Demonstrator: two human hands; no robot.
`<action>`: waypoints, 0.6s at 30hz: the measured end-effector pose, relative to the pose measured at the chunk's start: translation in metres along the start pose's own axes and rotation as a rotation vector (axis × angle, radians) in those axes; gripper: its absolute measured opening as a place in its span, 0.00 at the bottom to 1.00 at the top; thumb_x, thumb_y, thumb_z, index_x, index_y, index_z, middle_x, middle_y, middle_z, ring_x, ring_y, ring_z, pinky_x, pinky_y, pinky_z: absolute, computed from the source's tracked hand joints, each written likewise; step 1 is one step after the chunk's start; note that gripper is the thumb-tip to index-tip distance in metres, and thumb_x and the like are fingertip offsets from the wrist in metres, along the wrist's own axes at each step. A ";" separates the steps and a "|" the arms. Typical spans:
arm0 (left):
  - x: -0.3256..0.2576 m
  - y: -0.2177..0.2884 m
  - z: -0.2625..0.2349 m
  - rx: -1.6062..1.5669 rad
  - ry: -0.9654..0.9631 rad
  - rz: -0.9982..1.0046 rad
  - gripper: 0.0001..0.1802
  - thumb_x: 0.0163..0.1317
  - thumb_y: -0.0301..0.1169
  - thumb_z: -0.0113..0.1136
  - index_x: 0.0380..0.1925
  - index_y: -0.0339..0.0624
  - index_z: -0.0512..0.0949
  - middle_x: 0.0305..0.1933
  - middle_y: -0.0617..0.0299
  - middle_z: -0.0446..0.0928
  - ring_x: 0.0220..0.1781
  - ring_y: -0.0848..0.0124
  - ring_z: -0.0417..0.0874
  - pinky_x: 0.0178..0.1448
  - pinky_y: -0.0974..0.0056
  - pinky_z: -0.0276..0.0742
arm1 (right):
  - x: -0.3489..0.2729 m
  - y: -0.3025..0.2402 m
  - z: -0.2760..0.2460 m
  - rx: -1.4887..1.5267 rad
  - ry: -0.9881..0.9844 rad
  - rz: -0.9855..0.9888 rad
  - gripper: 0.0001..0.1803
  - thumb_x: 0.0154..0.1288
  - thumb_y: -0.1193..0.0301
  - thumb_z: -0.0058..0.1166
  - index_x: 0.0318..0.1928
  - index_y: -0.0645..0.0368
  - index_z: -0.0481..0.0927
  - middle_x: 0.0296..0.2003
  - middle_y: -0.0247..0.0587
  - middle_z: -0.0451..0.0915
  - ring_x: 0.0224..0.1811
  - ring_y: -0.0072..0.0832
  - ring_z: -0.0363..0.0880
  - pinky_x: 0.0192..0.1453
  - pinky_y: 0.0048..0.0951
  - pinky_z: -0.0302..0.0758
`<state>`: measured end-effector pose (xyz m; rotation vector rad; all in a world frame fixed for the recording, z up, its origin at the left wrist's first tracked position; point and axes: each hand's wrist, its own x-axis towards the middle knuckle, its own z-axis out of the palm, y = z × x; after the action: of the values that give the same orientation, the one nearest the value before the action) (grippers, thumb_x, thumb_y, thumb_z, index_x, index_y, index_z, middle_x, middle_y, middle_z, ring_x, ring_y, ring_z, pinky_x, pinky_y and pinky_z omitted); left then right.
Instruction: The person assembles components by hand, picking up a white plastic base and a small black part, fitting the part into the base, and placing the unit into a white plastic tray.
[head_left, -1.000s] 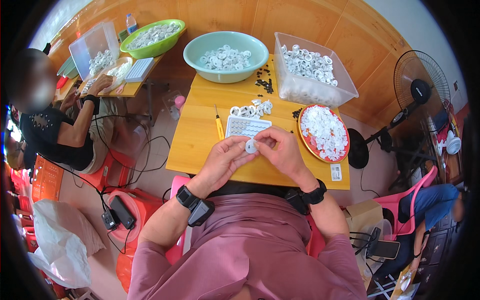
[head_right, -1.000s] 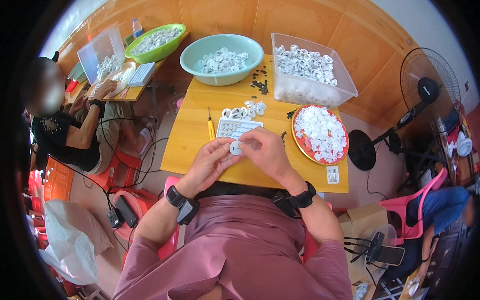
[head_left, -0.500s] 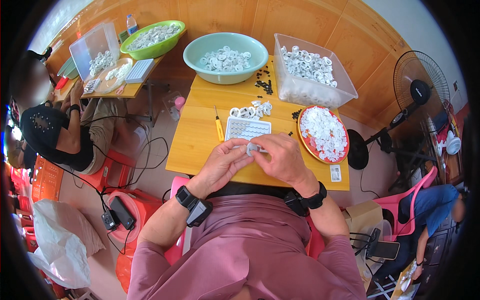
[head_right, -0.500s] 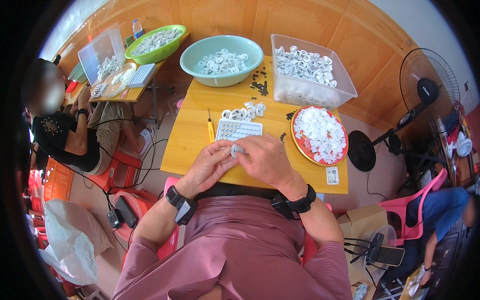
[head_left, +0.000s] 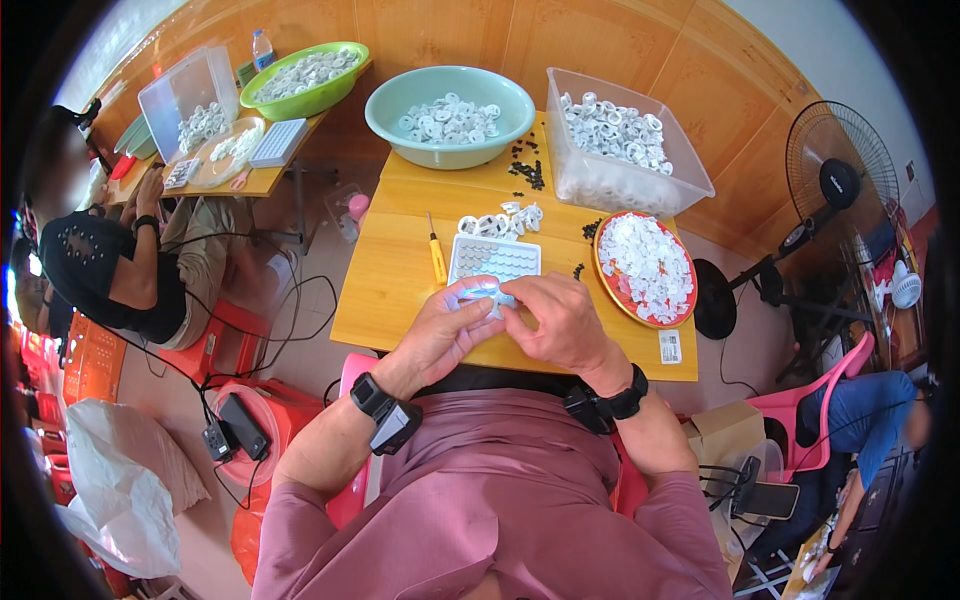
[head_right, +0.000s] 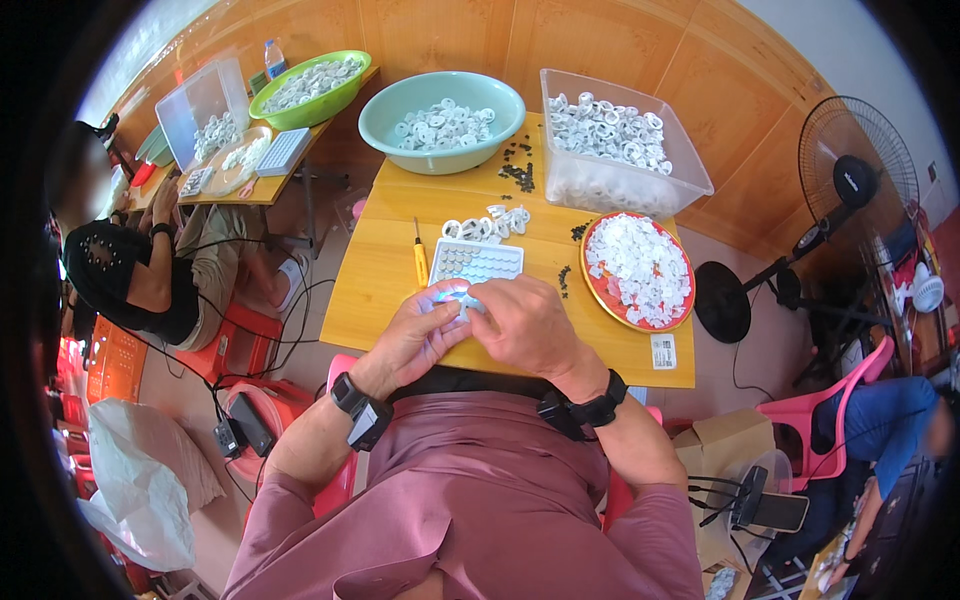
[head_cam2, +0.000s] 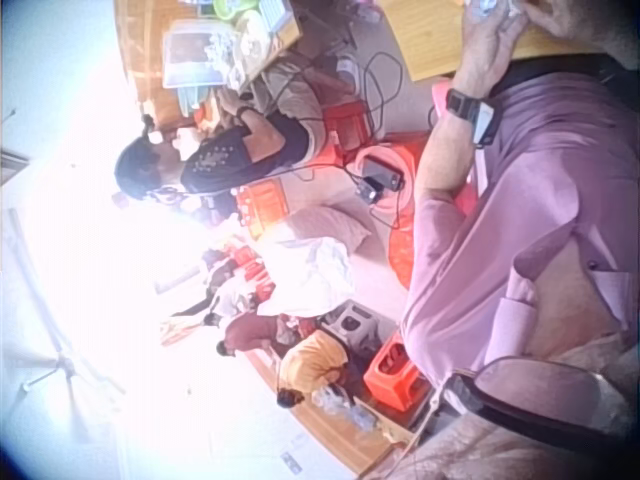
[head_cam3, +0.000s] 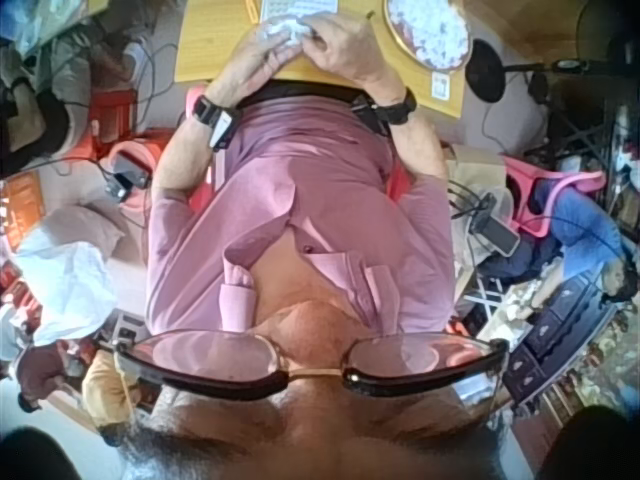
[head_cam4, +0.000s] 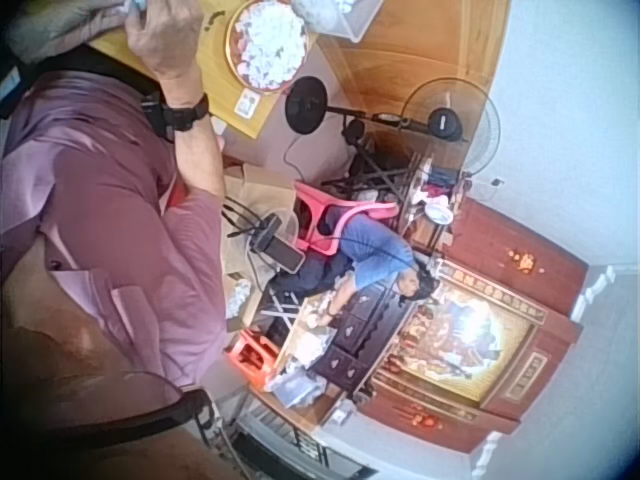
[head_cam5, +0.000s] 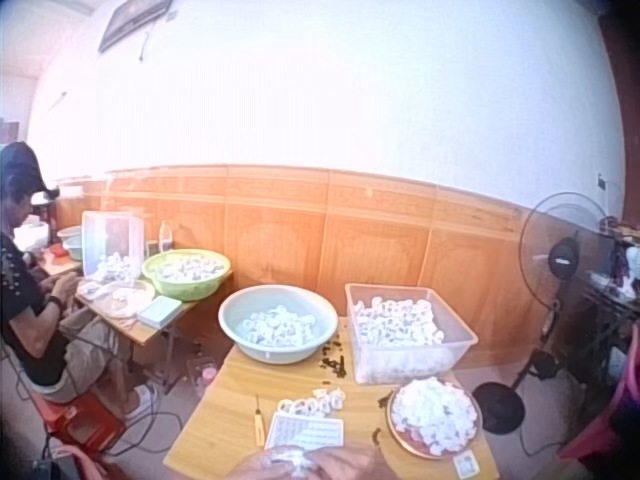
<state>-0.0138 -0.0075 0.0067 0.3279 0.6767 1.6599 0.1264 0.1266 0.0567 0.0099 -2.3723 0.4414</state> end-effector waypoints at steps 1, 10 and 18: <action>0.000 0.000 0.001 0.009 0.002 0.010 0.23 0.69 0.24 0.60 0.62 0.35 0.67 0.58 0.52 0.76 0.59 0.65 0.80 0.66 0.60 0.80 | 0.000 0.001 0.001 0.000 0.001 0.000 0.11 0.51 0.75 0.67 0.38 0.61 0.83 0.28 0.43 0.84 0.27 0.39 0.82 0.32 0.35 0.77; 0.001 0.007 0.010 0.006 0.030 0.135 0.18 0.69 0.23 0.59 0.57 0.35 0.70 0.56 0.54 0.77 0.59 0.65 0.80 0.66 0.61 0.78 | 0.008 -0.002 0.002 0.108 0.016 0.045 0.13 0.53 0.77 0.67 0.40 0.59 0.82 0.39 0.45 0.85 0.39 0.42 0.84 0.43 0.37 0.79; 0.001 0.000 0.002 0.022 0.017 0.157 0.14 0.69 0.22 0.58 0.53 0.35 0.74 0.54 0.55 0.78 0.57 0.68 0.80 0.64 0.64 0.79 | 0.008 -0.007 0.002 0.069 0.024 0.021 0.13 0.51 0.77 0.67 0.39 0.59 0.81 0.40 0.45 0.84 0.41 0.45 0.84 0.45 0.40 0.79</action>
<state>-0.0128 -0.0056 0.0085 0.3912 0.6965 1.8077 0.1196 0.1199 0.0630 0.0107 -2.3350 0.5302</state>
